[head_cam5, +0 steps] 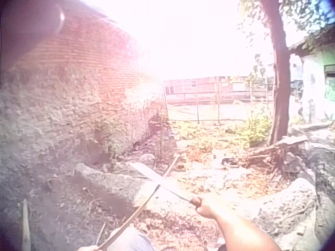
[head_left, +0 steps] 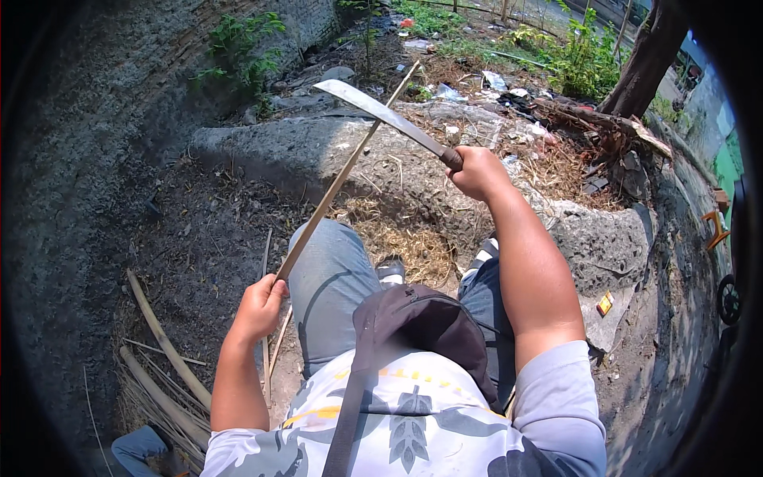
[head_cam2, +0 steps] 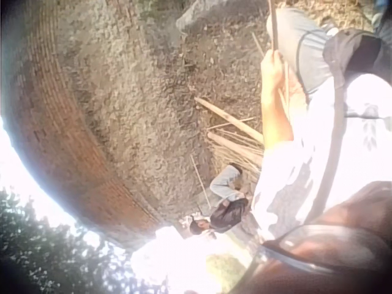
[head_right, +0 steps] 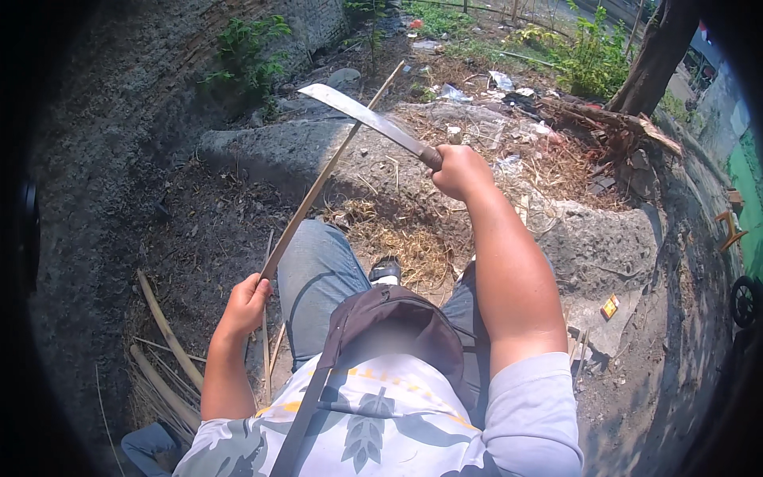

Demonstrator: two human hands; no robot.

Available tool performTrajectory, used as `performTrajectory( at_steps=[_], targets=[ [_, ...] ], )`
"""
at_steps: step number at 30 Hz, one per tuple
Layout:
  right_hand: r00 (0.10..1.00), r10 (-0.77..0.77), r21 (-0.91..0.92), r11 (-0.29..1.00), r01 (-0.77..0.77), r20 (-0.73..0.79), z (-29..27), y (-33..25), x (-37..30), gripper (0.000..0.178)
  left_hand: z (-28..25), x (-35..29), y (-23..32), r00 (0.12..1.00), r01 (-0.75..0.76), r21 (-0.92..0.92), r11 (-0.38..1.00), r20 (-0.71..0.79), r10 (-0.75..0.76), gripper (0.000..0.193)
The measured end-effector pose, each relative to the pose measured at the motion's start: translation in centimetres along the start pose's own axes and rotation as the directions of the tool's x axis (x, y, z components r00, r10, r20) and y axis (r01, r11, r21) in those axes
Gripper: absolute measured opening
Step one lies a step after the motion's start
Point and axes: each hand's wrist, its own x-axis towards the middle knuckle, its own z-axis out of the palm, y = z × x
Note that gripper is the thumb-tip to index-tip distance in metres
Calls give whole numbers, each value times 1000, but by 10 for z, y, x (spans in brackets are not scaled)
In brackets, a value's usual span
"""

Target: The person shaves and scrapes a bamboo strip using a machete.

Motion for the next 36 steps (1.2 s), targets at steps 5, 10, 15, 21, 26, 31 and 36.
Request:
performTrajectory(
  at_steps=[5, 10, 15, 21, 26, 31, 36],
  targets=[
    [967, 226, 234, 940, -248, 117, 0, 38, 9, 30, -6, -13, 7, 996, 45, 37, 998, 80, -48, 32],
    [993, 90, 153, 983, -102, 80, -6, -6, -8, 31, 5, -10, 1, 1000, -7, 12, 1000, 0, 7, 39],
    [932, -279, 94, 960, 264, 234, 6, -41, -25, 30, 14, 5, 15, 996, -44, 17, 999, -75, 46, 43],
    [863, -453, -108, 868, 484, 225, -8, -56, -33, 18, 12, -9, 23, 997, -66, 21, 998, 27, 66, 46],
    [992, -115, 116, 986, 119, -41, -23, 6, -5, 23, 2, -29, 7, 990, -135, -81, 987, -55, 131, 46],
    [999, 44, 282, 958, -50, 30, -11, 20, 5, 31, 14, -28, 22, 997, -80, -17, 997, 11, 81, 44],
    [941, -301, 148, 949, 279, 155, -22, -42, -32, 22, 28, -8, 32, 984, -81, 22, 996, -155, 84, 42]
  ],
)
